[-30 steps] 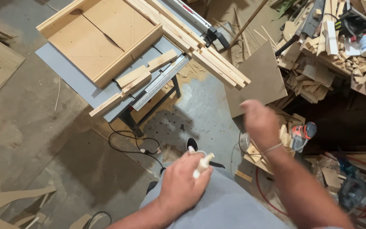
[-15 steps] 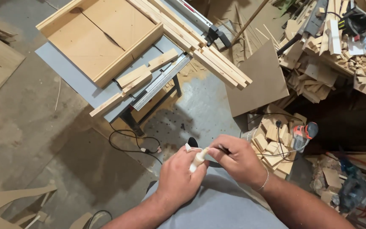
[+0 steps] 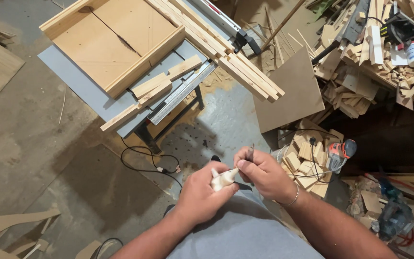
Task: Cutting and gluing small wooden pieces to assemble a project.
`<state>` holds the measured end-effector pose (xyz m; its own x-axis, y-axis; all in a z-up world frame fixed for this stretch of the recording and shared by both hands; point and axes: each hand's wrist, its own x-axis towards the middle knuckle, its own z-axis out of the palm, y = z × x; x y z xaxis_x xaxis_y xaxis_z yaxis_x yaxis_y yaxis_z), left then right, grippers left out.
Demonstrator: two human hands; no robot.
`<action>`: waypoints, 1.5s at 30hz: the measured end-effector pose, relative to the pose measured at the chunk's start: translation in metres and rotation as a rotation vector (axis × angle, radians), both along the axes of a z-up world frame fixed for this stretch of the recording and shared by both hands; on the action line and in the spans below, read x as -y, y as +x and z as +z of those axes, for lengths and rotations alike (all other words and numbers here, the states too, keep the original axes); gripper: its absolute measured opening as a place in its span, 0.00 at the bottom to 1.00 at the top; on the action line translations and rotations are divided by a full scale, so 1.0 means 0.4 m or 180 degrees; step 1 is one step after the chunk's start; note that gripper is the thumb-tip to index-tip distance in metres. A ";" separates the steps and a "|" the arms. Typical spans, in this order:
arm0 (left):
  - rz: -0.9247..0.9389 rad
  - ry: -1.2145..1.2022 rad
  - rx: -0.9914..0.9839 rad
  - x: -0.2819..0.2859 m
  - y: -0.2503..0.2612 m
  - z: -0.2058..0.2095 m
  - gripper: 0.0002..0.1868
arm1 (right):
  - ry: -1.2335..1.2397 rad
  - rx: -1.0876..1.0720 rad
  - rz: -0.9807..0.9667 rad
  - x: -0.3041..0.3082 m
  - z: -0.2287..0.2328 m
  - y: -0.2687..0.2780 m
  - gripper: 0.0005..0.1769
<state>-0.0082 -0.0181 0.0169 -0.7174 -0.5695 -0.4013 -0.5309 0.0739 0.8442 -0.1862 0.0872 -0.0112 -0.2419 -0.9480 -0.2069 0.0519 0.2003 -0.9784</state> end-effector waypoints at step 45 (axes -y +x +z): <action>0.0412 -0.1183 -0.2126 0.045 0.005 -0.162 0.15 | -0.0710 -0.1646 -0.1311 0.040 0.057 -0.142 0.17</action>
